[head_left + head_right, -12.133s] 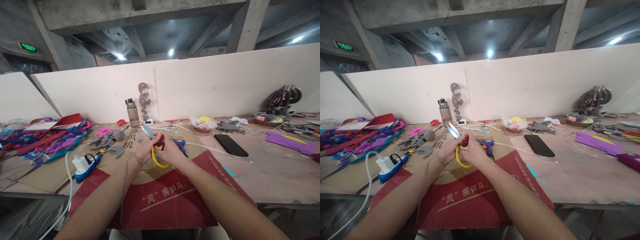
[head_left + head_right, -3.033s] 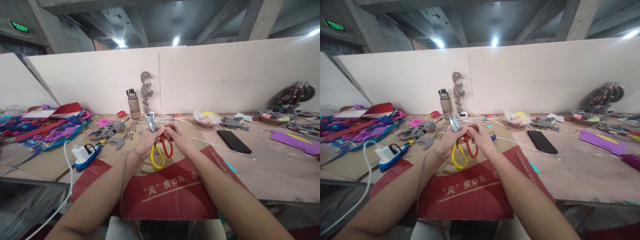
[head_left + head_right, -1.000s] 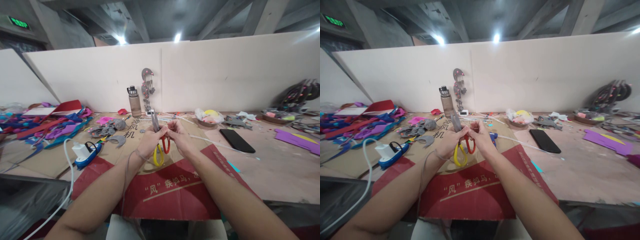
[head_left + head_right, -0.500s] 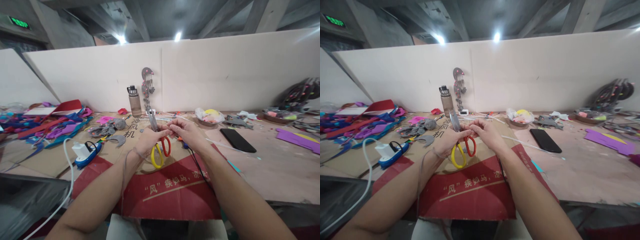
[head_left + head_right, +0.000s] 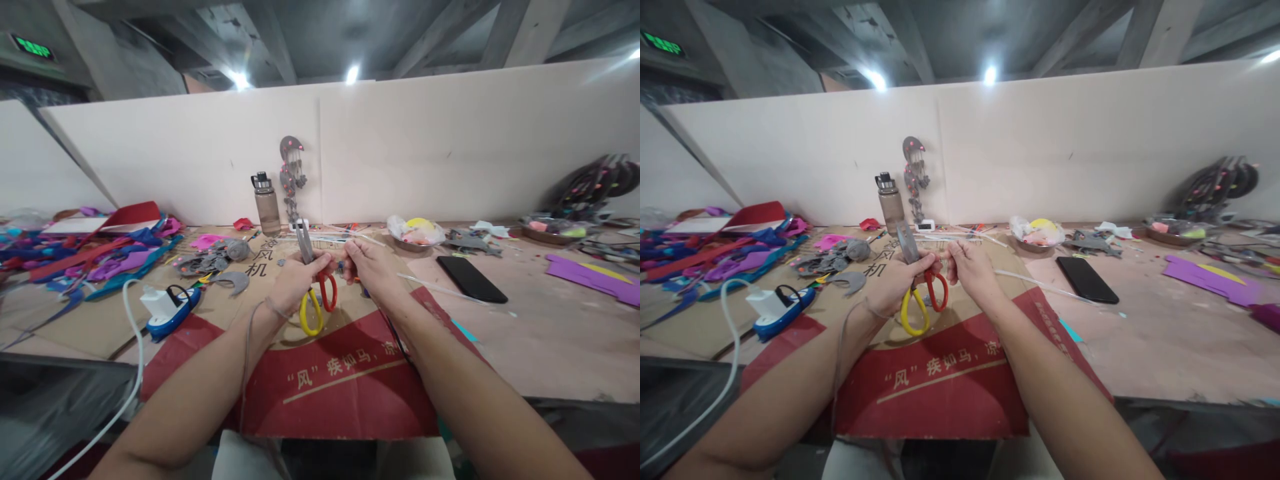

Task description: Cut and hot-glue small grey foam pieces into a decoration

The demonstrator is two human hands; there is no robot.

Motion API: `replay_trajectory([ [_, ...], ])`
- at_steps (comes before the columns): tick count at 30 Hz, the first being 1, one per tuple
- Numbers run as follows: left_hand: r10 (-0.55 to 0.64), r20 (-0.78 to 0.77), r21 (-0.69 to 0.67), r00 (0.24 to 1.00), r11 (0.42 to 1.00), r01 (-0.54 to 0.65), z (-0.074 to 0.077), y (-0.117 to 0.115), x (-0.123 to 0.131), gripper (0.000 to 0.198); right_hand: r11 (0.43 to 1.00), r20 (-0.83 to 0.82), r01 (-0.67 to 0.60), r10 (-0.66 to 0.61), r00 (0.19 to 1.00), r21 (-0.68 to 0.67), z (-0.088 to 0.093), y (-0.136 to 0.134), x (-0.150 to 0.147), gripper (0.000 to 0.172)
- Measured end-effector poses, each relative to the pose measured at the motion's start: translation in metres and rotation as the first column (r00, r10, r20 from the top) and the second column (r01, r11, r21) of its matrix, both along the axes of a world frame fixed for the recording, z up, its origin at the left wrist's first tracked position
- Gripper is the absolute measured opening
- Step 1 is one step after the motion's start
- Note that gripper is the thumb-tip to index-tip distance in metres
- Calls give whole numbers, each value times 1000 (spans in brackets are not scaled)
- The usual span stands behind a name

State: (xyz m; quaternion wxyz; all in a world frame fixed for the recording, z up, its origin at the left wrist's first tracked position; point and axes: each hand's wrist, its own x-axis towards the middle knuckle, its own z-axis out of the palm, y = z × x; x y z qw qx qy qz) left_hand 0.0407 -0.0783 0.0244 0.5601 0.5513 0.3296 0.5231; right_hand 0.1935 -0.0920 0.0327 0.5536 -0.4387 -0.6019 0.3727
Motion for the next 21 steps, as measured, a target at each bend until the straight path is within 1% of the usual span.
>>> replay_trajectory([
  [4,-10,79,-22,997,1000,12,0,-1,2,35,999,88,-22,19,996,33,-2,1,0,34],
  [6,-19,100,0,995,1000,19,0,0,2,33,999,79,-35,32,996,29,-2,1,-2,30],
  [10,-64,85,63,994,996,59,1,1,2,28,998,37,-59,59,998,-7,0,-2,-6,27],
  [13,-75,82,64,994,996,70,3,-2,2,26,997,22,-69,70,997,-27,-1,-3,-9,25],
  [17,-59,77,52,995,997,55,4,-6,3,24,998,15,-59,60,998,-27,-5,-1,-12,22],
  [21,-29,60,61,998,998,25,1,-3,4,24,999,45,-32,31,998,7,-10,3,-12,20],
])
